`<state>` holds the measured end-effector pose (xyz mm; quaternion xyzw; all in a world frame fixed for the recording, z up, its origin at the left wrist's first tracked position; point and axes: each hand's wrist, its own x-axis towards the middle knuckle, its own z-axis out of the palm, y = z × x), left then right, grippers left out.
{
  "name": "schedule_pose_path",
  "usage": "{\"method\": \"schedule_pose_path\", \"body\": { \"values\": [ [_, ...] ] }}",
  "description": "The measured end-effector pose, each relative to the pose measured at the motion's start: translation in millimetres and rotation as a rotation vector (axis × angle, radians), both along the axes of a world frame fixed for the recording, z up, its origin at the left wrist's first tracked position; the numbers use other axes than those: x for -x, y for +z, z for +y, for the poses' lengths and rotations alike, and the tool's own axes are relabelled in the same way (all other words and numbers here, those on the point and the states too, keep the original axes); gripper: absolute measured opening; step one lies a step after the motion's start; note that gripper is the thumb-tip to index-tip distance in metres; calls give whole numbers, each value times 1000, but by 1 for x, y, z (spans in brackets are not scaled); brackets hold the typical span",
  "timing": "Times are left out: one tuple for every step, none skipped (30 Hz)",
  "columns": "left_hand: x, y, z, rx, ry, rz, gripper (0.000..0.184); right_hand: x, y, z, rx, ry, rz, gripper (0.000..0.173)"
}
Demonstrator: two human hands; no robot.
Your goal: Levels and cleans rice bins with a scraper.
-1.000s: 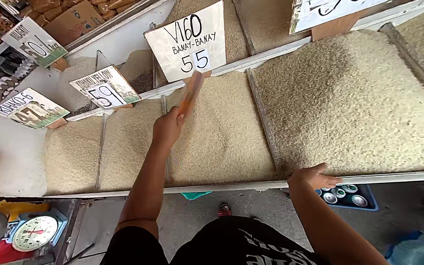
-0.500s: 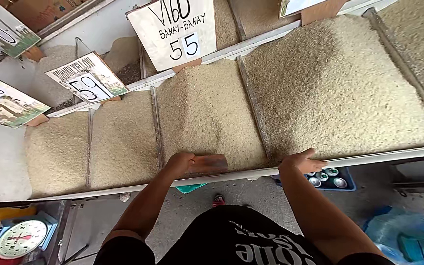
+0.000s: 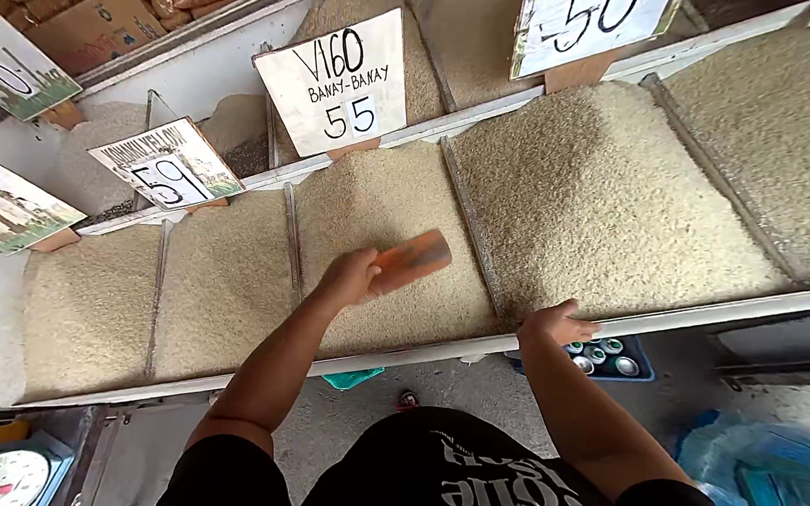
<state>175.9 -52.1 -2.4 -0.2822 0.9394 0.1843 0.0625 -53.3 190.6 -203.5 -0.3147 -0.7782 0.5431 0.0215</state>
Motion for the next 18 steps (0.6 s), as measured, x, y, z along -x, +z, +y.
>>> {"method": "schedule_pose_path", "body": {
  "values": [
    [-3,-21,18,-87,-62,-80,27,0,1,0,0,-3,-4,74],
    [-6,-42,33,-151,-120,-155,30,0,1,0,-2,-3,-8,75],
    [-7,-59,42,-183,-156,-213,31,0,1,0,-2,-4,-6,74],
    [-6,-70,48,-193,-167,-248,31,0,0,1,-1,-3,0,74],
    [-3,-74,49,-192,-156,-266,31,0,0,1,-2,-2,3,74],
    [2,-72,44,-185,-135,-274,31,0,0,0,-3,-4,8,73],
    [8,-67,35,-178,-111,-273,32,1,-1,0,-4,-7,9,73],
    [13,-61,22,-163,-90,-260,31,1,-1,1,-4,-8,4,73],
    [18,-54,6,-141,-70,-239,30,1,-1,1,-4,-9,1,73],
    [23,-46,-12,-110,-49,-202,28,1,0,0,0,-12,1,73],
    [27,-39,-31,-65,-18,-157,27,1,0,0,3,-16,1,73],
    [31,-27,-48,-23,33,-110,27,0,0,0,8,-18,0,73],
    [33,-12,-62,22,93,-58,26,0,0,0,8,-19,1,73],
    [33,4,-71,66,154,-3,27,-1,0,-1,6,-18,3,73],
    [31,19,-75,97,205,54,28,-1,1,-1,4,-16,7,73],
    [27,33,-73,110,230,101,28,-2,3,-2,2,-8,7,73],
    [22,41,-67,112,221,136,26,-2,5,-2,1,4,7,73],
    [14,41,-56,92,184,135,24,-2,5,-2,-1,9,4,73]
  ]
}}
